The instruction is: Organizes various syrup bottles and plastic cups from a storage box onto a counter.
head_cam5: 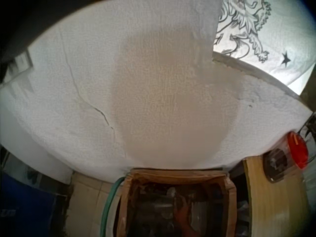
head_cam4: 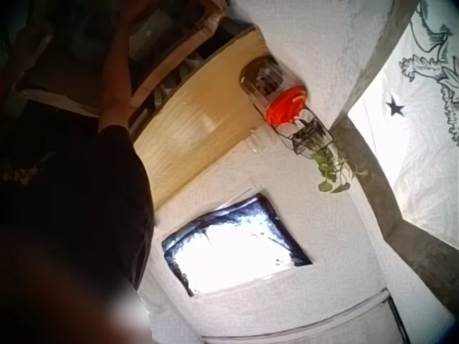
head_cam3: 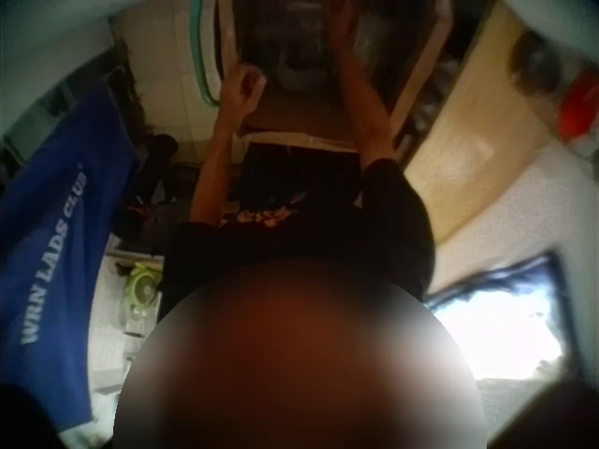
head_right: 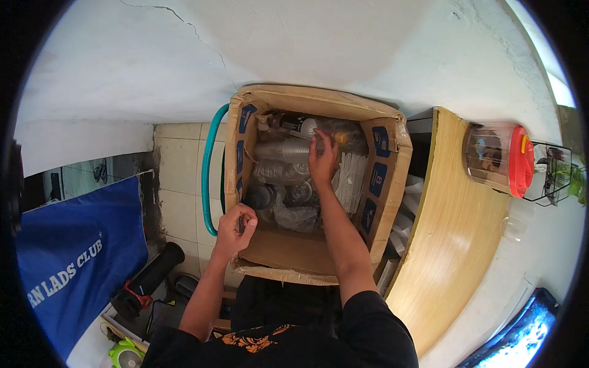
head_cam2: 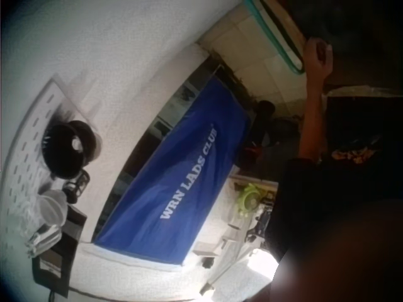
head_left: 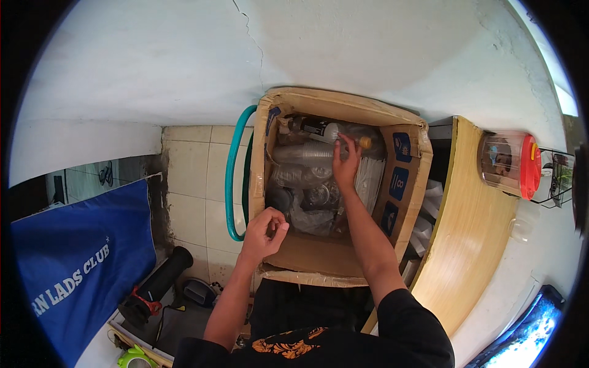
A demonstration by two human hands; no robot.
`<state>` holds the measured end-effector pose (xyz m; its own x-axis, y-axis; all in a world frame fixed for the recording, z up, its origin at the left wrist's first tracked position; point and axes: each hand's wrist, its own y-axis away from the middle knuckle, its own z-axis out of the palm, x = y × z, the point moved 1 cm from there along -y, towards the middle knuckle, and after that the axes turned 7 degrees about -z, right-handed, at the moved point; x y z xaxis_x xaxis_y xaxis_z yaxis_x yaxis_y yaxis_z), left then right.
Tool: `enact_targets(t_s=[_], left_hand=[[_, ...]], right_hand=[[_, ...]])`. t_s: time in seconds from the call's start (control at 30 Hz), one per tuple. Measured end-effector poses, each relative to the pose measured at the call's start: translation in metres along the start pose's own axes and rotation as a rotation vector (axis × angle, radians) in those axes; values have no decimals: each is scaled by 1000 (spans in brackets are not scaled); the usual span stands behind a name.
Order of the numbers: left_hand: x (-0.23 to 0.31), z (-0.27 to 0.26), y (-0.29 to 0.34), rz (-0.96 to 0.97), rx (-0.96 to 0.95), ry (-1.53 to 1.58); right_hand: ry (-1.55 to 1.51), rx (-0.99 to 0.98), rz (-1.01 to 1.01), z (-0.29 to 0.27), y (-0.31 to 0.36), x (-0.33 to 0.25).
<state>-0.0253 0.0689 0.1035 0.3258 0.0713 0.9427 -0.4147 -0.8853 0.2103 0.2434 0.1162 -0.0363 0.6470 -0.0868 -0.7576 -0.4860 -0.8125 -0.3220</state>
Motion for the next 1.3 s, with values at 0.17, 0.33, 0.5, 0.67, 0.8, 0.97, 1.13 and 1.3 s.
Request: enact_targets(t_s=[0.17, 0.33, 0.5, 0.67, 0.8, 0.97, 1.13, 1.3], left_hand=[[1, -1, 1, 4, -1, -8], [1, 0, 0, 39, 1, 9], [0, 2, -1, 56, 20, 19], [2, -1, -1, 44, 31, -9], [16, -3, 0, 85, 52, -32], [-14, 11, -3, -130, 3, 364], [25, 22, 17, -461, -206, 701], [46, 22, 32, -506, -351, 1208]], right_hand=[[7, -106, -64, -6, -3, -30], [-127, -156, -92, -12, -13, -57], [-129, -120, -161, -33, -20, -93], [-164, -20, -183, -82, -10, -151], [-126, 21, -175, -132, 5, -193], [-228, -44, -87, -174, 32, -252], [-219, 0, -194, -204, 46, -301], [-549, 140, -149, -215, 59, -317]])
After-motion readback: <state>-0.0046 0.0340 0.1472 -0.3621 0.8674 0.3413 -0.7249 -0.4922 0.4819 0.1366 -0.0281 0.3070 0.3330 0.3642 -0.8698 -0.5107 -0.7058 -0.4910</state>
